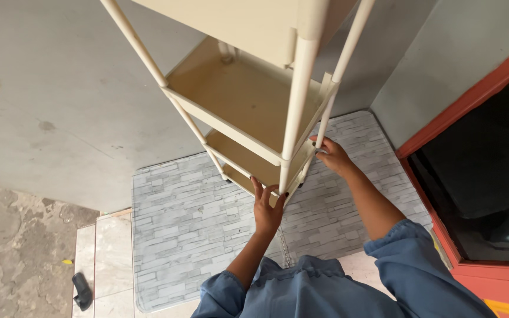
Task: The person assembles a three-tier plastic rolling cart by inserting vertical poles into the base and attaching each shelf tray in sequence. The person aligns and secures each tier, then positions the completed cart against a wall.
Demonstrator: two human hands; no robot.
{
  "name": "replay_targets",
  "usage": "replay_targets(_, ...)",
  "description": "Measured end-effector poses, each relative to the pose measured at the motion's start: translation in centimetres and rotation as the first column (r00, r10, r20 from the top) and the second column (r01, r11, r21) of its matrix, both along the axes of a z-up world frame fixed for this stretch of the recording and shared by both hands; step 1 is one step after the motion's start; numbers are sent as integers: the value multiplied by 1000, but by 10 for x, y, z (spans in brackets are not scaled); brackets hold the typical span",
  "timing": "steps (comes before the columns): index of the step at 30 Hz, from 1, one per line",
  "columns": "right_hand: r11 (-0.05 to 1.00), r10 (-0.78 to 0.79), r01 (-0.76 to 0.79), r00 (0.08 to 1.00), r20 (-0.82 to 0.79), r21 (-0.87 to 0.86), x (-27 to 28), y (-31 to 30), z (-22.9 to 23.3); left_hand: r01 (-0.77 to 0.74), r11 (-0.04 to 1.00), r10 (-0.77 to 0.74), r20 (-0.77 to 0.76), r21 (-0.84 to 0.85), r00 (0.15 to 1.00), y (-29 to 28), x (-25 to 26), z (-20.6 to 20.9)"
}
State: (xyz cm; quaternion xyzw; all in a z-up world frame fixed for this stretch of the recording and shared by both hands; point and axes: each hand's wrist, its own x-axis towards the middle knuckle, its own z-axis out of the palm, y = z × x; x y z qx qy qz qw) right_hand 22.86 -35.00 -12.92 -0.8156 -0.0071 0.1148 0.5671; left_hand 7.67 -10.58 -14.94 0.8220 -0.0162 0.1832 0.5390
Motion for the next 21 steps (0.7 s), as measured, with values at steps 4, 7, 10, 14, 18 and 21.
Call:
replay_targets(4,997,31,-32,999,-14,-73,-13,-1,1,92,996,-92,-15,-21,996,23,5,-18)
replay_targets(7,994,94,-94,996,0,-53,-26,0,4,170,985,-170,8,12,985,57,12,-24)
replay_targets(10,988,152,-150,988,30,-45,-39,7,5,199,979,-198,-38,42,979,92,18,-22)
replay_targets(14,985,149,-141,986,73,-100,-53,20,9,224,973,-215,-158,45,964,115,23,-13)
replay_targets(18,994,101,-95,986,136,-49,-57,31,11,246,962,-250,15,115,968,118,18,-8)
replay_targets(21,996,68,-56,980,189,-68,-58,37,10,230,963,-232,-1,143,973,120,17,-6)
